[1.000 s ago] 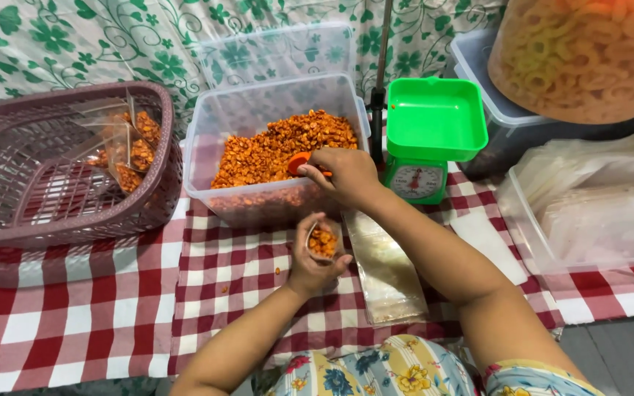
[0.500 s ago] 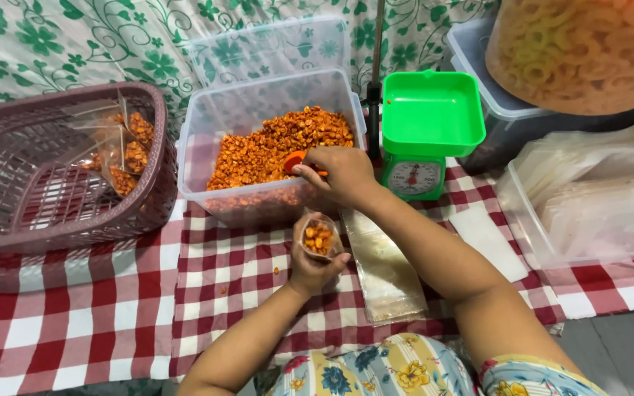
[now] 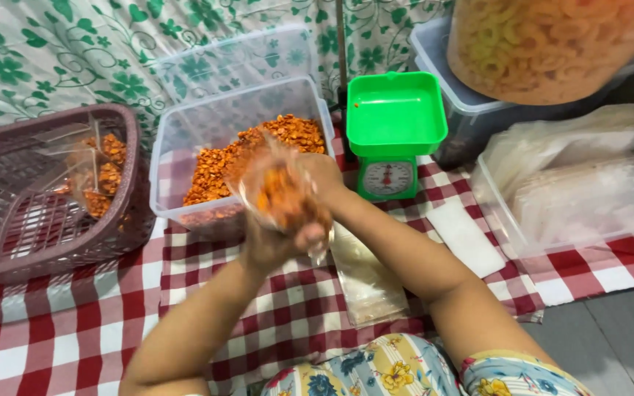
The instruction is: Scooping snacks from a large container into small plastic bags for packaging.
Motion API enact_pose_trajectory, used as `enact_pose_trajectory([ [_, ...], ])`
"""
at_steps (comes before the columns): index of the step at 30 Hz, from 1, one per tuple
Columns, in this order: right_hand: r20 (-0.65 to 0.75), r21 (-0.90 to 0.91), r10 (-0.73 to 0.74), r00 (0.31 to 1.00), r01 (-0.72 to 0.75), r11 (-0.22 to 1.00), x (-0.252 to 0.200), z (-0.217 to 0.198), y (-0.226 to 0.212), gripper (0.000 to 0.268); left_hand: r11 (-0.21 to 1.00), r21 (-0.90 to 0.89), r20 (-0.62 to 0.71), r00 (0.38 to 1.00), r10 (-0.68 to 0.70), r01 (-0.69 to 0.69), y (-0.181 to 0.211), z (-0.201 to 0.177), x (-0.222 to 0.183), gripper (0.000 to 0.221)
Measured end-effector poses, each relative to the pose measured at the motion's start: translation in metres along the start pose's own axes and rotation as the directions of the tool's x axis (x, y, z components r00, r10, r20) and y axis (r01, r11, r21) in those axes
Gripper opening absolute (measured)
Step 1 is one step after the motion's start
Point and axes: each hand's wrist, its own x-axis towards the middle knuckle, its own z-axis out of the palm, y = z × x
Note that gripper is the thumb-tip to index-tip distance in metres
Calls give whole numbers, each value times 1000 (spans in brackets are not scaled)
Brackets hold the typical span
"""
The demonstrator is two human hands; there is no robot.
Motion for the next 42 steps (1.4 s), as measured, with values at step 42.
enact_pose_trajectory([
  [42, 544, -8, 356, 760, -420, 908, 6, -76, -1, 33, 776, 612, 543, 795, -270, -154, -85, 102, 182, 117],
])
